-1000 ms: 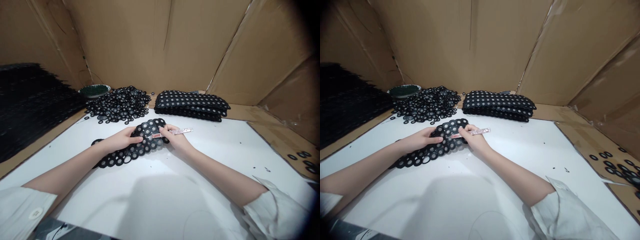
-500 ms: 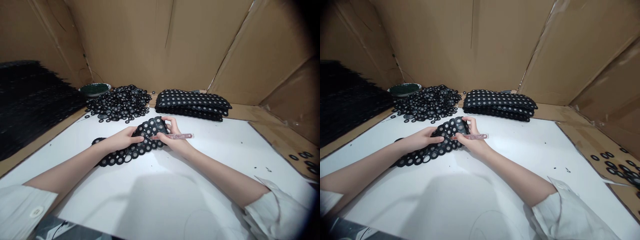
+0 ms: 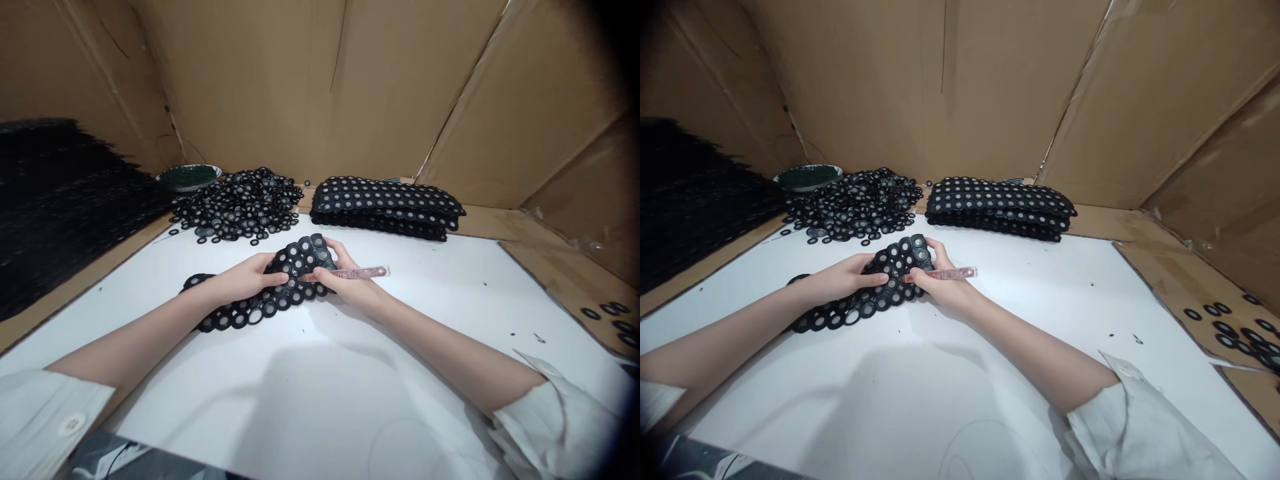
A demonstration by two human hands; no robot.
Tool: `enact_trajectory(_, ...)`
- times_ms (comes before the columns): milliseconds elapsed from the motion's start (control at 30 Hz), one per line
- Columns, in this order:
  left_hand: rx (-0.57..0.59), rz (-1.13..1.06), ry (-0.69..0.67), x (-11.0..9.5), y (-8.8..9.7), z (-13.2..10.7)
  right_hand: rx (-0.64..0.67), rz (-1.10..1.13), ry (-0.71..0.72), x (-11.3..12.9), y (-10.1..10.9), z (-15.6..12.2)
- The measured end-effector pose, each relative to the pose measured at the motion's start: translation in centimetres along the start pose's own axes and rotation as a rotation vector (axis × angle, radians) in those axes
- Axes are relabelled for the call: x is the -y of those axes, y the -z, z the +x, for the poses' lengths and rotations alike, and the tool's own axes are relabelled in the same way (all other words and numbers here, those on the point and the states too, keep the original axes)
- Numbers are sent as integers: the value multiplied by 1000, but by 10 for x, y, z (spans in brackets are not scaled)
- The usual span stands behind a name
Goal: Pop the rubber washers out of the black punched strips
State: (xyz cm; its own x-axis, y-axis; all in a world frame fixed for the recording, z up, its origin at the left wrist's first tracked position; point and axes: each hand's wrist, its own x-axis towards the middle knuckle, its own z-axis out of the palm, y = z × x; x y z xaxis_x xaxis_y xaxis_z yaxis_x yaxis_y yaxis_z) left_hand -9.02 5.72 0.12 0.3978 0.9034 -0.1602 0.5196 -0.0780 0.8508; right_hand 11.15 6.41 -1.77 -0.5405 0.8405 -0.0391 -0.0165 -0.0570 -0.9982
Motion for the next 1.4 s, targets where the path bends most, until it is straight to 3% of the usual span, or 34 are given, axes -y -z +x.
enact_trajectory(133, -40, 66, -19, -3, 1, -1, -48, -61, 82, -1, -2, -1)
enact_trajectory(300, -42, 64, 61, -6, 0, -3, -65, -194, 211, -5, -8, -4)
enact_trajectory(600, -337, 230, 93, 0, -27, -1, -67, -612, 417, -15, -18, -1)
enact_trajectory(767, -223, 208, 93, -11, -24, -6, -77, -549, 397, -11, -14, 1)
enact_trajectory(867, -142, 187, 64, -15, -16, -8, -85, -312, 243, -7, -6, 3)
enact_trajectory(1000, -51, 108, 31, -17, -8, -7, 14, -32, 53, -6, 4, 6)
enact_trajectory(1133, -66, 39, 122, -21, -8, -8, 50, -48, 37, -7, 7, 8)
enact_trajectory(1300, 99, -108, 79, -28, -8, -12, 28, -2, 21, -5, 6, 8)
enact_trajectory(1400, 95, -117, 88, -27, -7, -12, 3, -25, 18, 0, 5, 7)
